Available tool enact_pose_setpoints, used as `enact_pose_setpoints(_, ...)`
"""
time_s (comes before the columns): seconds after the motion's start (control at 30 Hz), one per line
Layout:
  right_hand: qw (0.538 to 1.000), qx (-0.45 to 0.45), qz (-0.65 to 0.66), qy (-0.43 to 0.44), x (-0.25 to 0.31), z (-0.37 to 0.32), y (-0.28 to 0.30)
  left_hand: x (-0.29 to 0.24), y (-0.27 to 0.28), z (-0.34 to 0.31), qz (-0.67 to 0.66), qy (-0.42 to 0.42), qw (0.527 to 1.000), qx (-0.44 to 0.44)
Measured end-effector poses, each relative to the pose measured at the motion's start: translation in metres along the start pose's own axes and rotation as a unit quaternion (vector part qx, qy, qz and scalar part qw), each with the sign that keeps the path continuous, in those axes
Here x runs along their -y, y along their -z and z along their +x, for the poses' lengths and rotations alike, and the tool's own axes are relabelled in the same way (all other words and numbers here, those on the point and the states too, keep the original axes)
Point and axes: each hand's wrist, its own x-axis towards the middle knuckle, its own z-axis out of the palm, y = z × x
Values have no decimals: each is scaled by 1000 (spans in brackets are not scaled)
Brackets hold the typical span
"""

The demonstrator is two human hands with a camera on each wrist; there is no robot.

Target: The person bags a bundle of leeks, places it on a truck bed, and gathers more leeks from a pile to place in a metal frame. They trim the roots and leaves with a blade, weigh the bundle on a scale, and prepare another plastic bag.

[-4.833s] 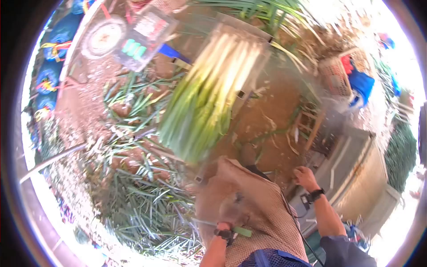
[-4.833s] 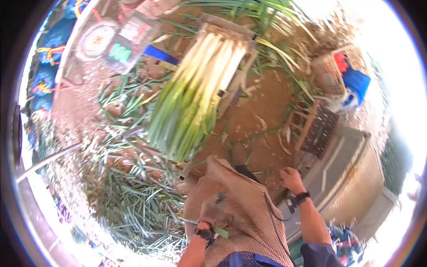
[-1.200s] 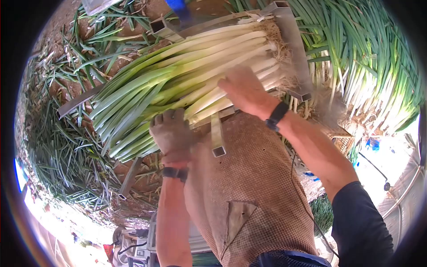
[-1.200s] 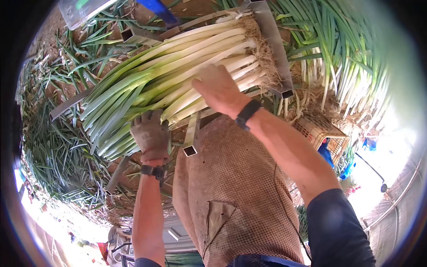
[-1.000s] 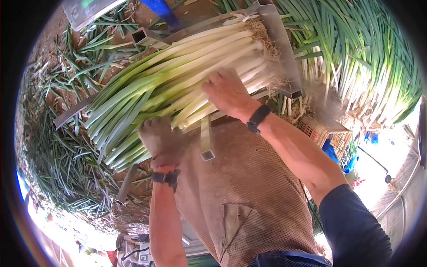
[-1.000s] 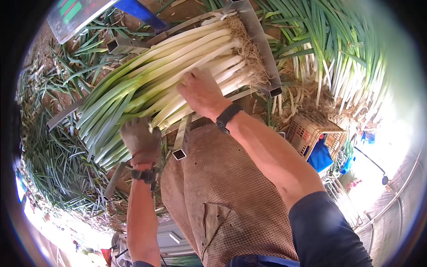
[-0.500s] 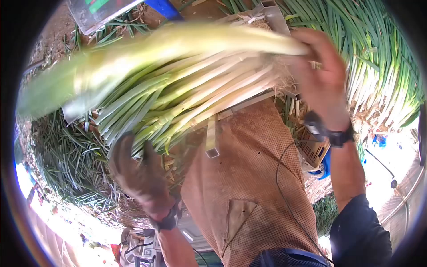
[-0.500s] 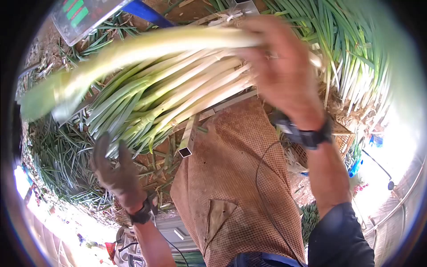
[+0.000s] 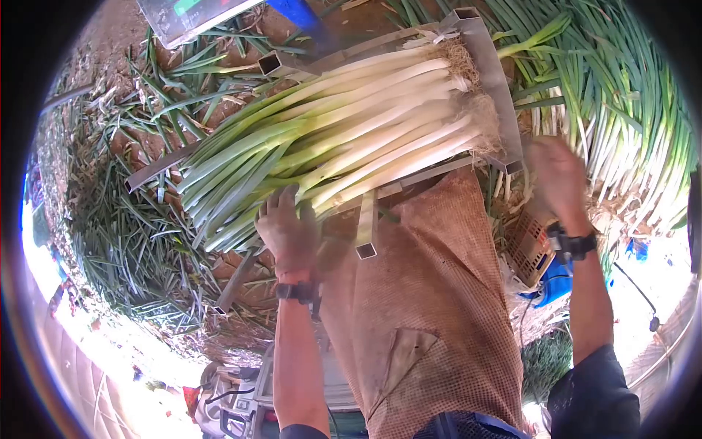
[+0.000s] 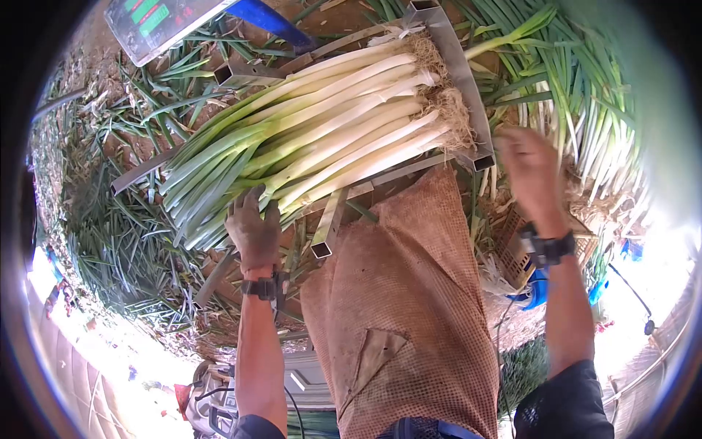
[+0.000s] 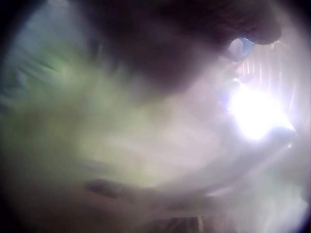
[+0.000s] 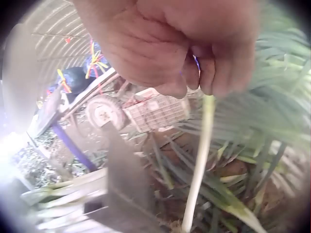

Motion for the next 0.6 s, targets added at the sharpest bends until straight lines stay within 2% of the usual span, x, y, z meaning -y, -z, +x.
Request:
enact_pose_setpoints(0.03,989,2,0,145,17,-3,-25,-4,1,4,21,7,1000,0)
enact_pose_setpoints(0.07,958,3,0,286,30,-5,-52,-5,0,7,41,15,999,1)
enact_pose_setpoints(0.13,954,124,46,268,71,-7,-102,3,-1,12,61,21,998,4)
enact_pose_setpoints(0.2,940,153,86,291,107,-5,-145,14,2,7,67,29,997,13)
enact_pose_setpoints(0.27,936,150,52,314,135,-2,-174,23,5,6,57,35,998,21)
enact_pose_setpoints(0.37,935,156,26,318,137,-8,-202,31,3,-8,71,22,997,7)
enact_pose_setpoints(0.43,936,185,-19,298,142,-7,-203,25,8,-13,62,4,998,-20)
enact_pose_setpoints(0.47,939,157,-2,306,134,-11,-206,23,9,-14,33,22,999,-14)
enact_pose_setpoints(0.5,945,167,4,280,130,-16,-202,22,8,-14,2,39,999,-7)
enact_pose_setpoints(0.6,952,160,24,259,108,-26,-175,8,15,-22,-8,20,1000,-7)
